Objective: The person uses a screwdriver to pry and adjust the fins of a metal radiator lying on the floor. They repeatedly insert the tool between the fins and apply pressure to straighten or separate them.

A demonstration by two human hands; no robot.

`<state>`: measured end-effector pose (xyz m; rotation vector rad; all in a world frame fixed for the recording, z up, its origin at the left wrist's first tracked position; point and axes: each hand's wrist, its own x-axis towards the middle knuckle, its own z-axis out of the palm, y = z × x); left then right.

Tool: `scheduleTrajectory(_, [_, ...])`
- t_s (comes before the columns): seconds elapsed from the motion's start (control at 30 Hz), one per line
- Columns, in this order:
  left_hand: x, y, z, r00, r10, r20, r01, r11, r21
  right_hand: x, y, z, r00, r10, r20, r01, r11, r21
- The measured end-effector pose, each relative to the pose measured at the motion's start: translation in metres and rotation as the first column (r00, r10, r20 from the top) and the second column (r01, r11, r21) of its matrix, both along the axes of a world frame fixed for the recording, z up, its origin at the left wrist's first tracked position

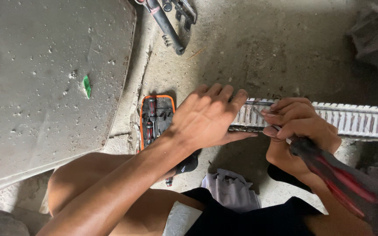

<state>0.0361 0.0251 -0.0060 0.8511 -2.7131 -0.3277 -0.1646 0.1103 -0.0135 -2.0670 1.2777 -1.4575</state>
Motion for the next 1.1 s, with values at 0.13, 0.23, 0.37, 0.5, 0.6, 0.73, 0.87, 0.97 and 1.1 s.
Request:
scheduleTrajectory(0.13, [0.001,0.001,-0.001,1.0,0.008,-0.015,-0.008,1.0,0.004,0.001,0.001,-0.001,1.0,-0.008,-0.009,0.008,1.0,0.011])
scheduleTrajectory(0.23, [0.002,0.001,-0.001,1.0,0.005,-0.013,-0.005,1.0,0.02,0.002,0.003,-0.002,0.999,-0.021,0.041,0.018,0.998,0.065])
scheduleTrajectory(0.37, [0.003,0.002,0.0,0.999,0.011,-0.036,-0.011,1.0,0.001,0.003,0.006,-0.004,0.999,-0.023,0.031,0.021,0.998,0.053])
scheduleTrajectory(0.5, [0.004,0.003,0.0,0.999,0.012,-0.036,-0.011,1.0,0.023,0.003,0.007,-0.006,0.999,-0.037,0.017,0.036,0.997,0.061])
scheduleTrajectory(0.6, [0.004,0.004,-0.001,0.999,0.017,-0.031,-0.016,1.0,0.026,0.003,0.008,-0.006,0.999,-0.031,0.016,0.03,0.998,0.064])
scheduleTrajectory(0.73, [0.006,0.004,-0.003,0.999,0.024,-0.034,-0.023,0.999,0.024,0.004,0.008,-0.003,0.999,-0.026,-0.02,0.027,0.996,0.084])
scheduleTrajectory(0.87, [0.006,0.004,-0.004,0.998,0.029,-0.053,-0.031,0.999,-0.033,0.004,0.007,0.001,0.998,-0.036,0.049,0.03,0.992,0.121])
scheduleTrajectory(0.97, [0.005,0.004,-0.003,0.999,0.023,-0.045,-0.025,0.999,-0.042,0.003,0.004,0.003,0.998,-0.025,0.056,0.017,0.991,0.135])
scheduleTrajectory(1.1, [0.005,0.008,-0.001,1.0,0.019,-0.017,-0.019,1.0,0.012,0.002,0.0,0.004,0.993,-0.019,0.115,-0.004,0.981,0.194])
